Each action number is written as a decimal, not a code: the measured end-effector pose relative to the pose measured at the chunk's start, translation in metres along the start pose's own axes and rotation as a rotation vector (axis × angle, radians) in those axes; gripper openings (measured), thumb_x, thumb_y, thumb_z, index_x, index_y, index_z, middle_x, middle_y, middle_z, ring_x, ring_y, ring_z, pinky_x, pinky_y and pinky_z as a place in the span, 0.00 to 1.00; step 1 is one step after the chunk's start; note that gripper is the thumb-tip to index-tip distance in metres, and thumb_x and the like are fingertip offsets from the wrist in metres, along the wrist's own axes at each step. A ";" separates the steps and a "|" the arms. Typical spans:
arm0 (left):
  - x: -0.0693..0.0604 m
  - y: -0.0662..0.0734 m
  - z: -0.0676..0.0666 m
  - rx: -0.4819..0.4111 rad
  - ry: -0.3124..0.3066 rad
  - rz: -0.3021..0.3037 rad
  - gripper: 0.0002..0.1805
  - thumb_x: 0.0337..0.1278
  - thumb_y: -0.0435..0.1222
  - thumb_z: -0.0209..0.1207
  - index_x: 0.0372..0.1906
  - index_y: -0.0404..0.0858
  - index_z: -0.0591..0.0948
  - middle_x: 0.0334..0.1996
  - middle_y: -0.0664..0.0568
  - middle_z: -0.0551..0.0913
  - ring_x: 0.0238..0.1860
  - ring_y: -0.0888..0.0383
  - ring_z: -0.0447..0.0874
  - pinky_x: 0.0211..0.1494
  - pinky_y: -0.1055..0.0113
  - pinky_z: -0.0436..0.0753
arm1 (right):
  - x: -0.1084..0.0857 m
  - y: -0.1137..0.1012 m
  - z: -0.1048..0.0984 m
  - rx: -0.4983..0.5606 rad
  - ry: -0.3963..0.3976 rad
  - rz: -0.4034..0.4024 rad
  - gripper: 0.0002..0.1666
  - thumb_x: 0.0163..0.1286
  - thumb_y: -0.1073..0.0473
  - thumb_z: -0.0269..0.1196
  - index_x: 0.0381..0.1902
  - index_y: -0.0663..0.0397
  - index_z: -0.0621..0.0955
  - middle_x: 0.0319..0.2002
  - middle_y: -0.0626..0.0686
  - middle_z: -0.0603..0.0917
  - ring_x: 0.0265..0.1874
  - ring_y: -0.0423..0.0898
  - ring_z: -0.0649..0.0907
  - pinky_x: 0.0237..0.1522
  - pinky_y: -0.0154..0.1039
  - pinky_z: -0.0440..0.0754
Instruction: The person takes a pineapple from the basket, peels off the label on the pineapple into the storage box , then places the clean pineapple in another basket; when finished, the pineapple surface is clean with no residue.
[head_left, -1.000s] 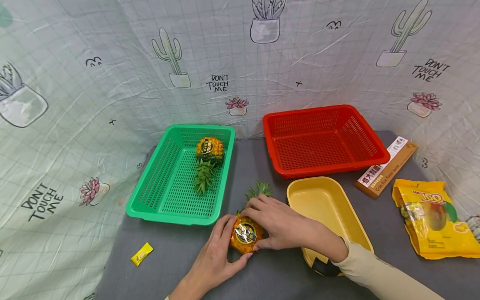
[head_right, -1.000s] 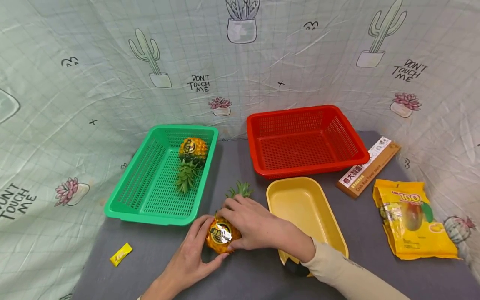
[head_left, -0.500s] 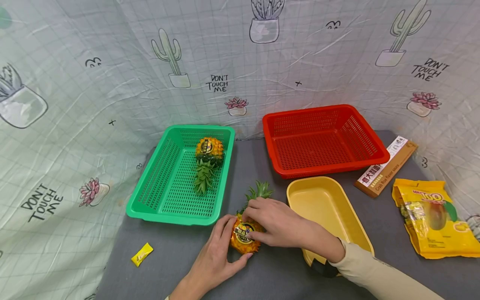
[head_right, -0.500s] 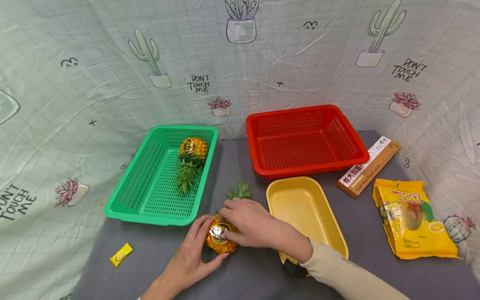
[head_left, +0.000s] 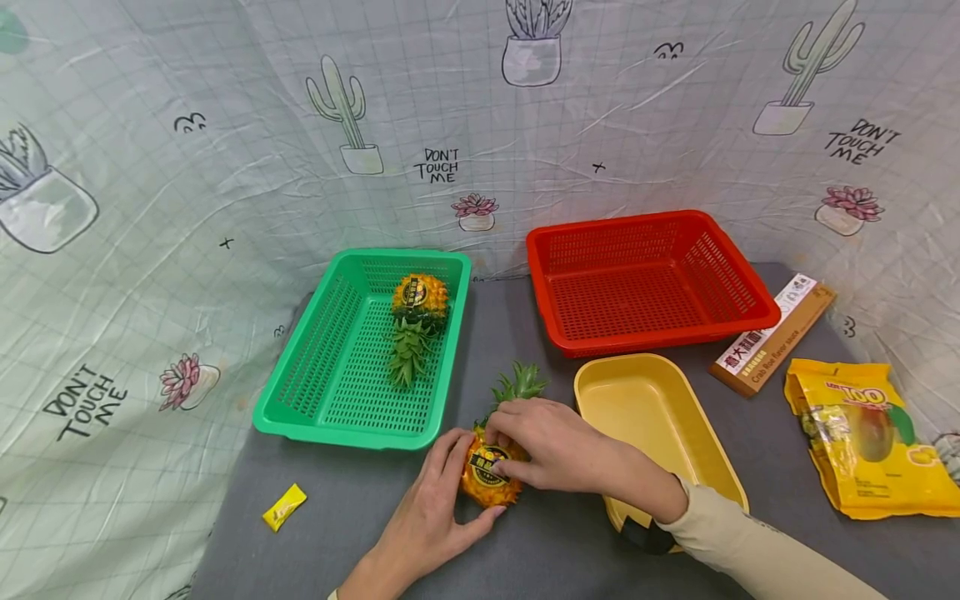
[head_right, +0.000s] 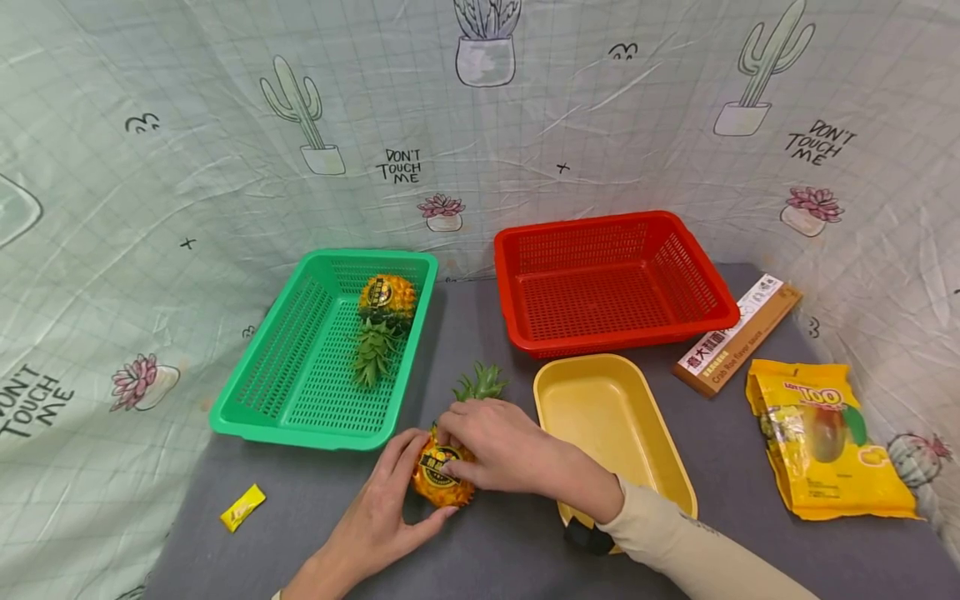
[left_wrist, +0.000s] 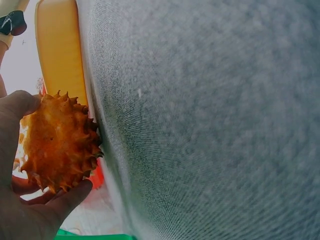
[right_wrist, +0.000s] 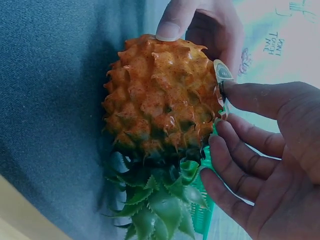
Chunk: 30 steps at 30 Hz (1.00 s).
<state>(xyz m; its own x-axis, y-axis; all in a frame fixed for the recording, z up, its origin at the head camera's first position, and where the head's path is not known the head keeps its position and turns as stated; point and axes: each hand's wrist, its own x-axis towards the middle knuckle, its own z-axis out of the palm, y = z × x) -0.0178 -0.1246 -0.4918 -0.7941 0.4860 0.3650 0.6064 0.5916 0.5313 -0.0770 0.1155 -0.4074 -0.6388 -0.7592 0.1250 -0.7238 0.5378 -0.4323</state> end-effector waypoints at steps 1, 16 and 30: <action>0.000 0.000 0.000 -0.001 0.000 0.001 0.49 0.61 0.54 0.74 0.78 0.38 0.65 0.71 0.46 0.66 0.61 0.52 0.76 0.57 0.56 0.85 | 0.000 0.000 0.000 0.008 0.005 -0.001 0.15 0.70 0.47 0.75 0.46 0.45 0.84 0.36 0.40 0.79 0.33 0.35 0.77 0.40 0.35 0.81; 0.000 0.000 0.001 0.002 0.004 -0.005 0.48 0.59 0.54 0.75 0.78 0.38 0.66 0.71 0.47 0.66 0.62 0.54 0.75 0.56 0.58 0.85 | 0.000 0.003 0.000 0.144 0.031 0.017 0.10 0.73 0.60 0.73 0.37 0.42 0.80 0.32 0.36 0.77 0.29 0.37 0.79 0.34 0.30 0.79; -0.001 -0.001 0.002 0.006 0.023 -0.005 0.50 0.55 0.51 0.78 0.78 0.39 0.67 0.71 0.47 0.67 0.62 0.53 0.76 0.55 0.57 0.85 | -0.004 0.009 -0.011 0.362 0.012 0.004 0.06 0.76 0.63 0.69 0.40 0.46 0.82 0.35 0.36 0.81 0.35 0.33 0.82 0.42 0.38 0.86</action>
<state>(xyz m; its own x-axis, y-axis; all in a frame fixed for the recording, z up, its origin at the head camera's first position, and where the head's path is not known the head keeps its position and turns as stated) -0.0173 -0.1242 -0.4947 -0.7978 0.4679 0.3802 0.6026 0.5980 0.5285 -0.0836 0.1271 -0.4015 -0.6461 -0.7517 0.1322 -0.5834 0.3748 -0.7205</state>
